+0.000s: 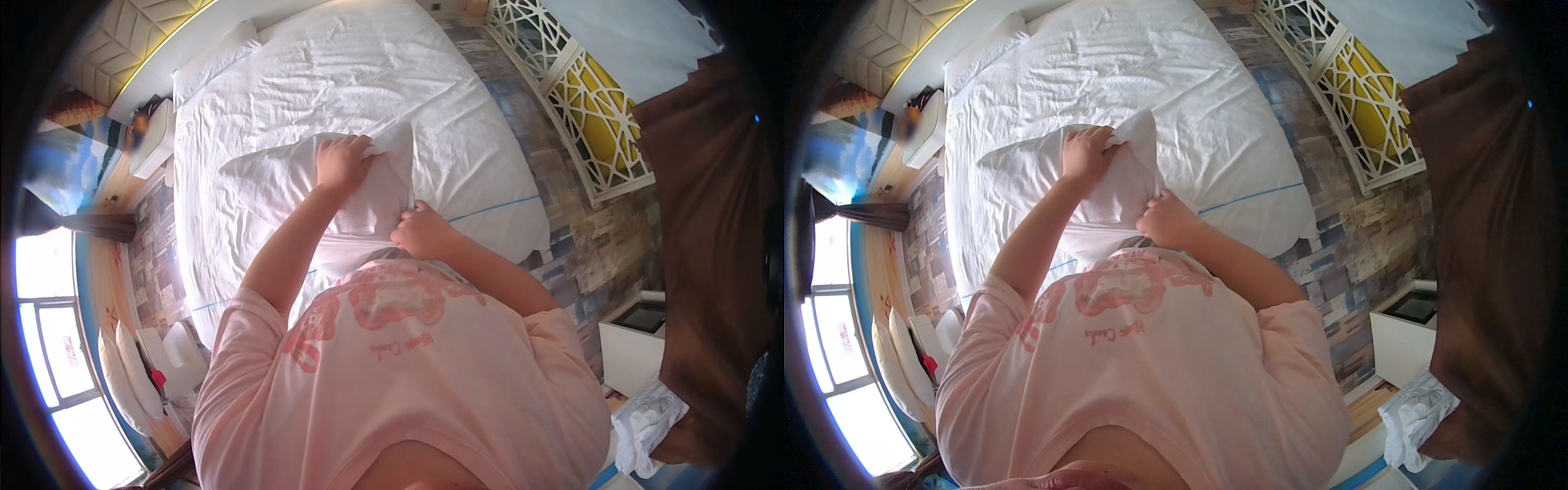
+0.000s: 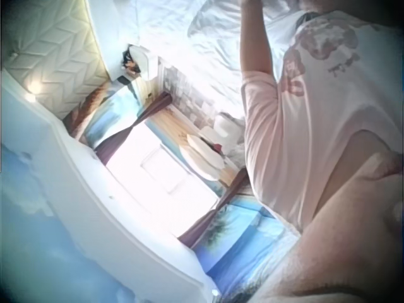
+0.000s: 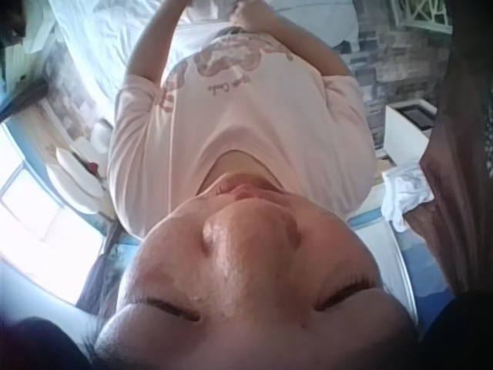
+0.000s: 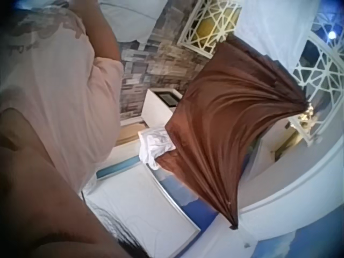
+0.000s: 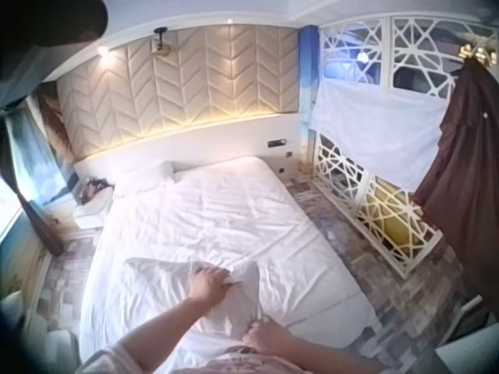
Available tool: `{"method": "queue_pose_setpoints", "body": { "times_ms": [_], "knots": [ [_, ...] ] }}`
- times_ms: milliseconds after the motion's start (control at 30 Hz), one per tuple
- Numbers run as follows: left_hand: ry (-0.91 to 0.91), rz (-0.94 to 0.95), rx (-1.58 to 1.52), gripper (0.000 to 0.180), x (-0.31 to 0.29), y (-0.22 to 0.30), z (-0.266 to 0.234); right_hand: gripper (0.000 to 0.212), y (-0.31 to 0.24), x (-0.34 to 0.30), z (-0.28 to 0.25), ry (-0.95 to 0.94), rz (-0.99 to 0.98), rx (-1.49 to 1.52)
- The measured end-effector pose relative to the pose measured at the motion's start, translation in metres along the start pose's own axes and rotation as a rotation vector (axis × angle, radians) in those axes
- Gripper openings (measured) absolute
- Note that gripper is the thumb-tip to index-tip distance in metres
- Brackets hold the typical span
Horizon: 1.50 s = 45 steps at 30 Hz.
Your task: The person inserts a pillow into a pillowcase on a bed. They open the case, insert the pillow, and adjust the fabric to fit the pillow before placing it on the bed.
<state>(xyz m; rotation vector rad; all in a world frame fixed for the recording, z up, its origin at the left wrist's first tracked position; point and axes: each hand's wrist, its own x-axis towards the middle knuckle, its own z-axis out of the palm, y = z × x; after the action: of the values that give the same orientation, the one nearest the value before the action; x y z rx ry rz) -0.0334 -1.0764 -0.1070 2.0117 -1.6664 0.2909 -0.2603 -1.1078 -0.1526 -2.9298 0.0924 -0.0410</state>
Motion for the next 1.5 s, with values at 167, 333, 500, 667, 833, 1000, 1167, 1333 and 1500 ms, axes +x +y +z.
{"method": "queue_pose_setpoints", "body": {
  "times_ms": [167,333,500,667,833,1000,1167,1333,1500],
  "knots": [
    [-0.013,-0.032,-0.062,0.027,-0.009,0.001,-0.005,0.013,-0.010,0.016,-0.032,0.099,0.019,0.010],
    [0.086,0.202,-0.221,0.029,-0.047,0.010,-0.050,0.015,0.007,0.016,-0.019,0.260,0.200,0.205],
    [-0.376,-0.002,-0.248,0.029,-0.133,-0.010,-0.060,0.009,0.017,0.017,-0.012,0.434,0.202,0.242],
    [-0.334,-0.083,-0.058,0.021,-0.166,-0.067,-0.069,0.009,0.019,0.019,-0.014,0.399,0.242,0.214],
    [-0.111,-0.091,0.095,0.015,-0.175,-0.128,-0.094,0.009,0.025,0.018,-0.015,0.425,0.263,0.176],
    [-0.030,-0.108,-0.100,0.014,-0.177,-0.119,-0.094,0.020,0.041,0.031,-0.032,0.520,0.362,0.051],
    [0.003,0.040,-0.230,0.013,-0.158,-0.073,-0.101,0.091,0.016,0.072,-0.082,0.647,0.136,-0.171],
    [0.075,0.156,-0.303,0.019,-0.154,-0.057,-0.088,0.102,0.017,0.116,-0.091,0.215,0.461,0.233],
    [0.003,-0.489,-0.403,0.109,-0.206,-0.115,-0.024,0.046,-0.004,0.121,-0.073,-0.018,0.498,0.360]
  ]
}}
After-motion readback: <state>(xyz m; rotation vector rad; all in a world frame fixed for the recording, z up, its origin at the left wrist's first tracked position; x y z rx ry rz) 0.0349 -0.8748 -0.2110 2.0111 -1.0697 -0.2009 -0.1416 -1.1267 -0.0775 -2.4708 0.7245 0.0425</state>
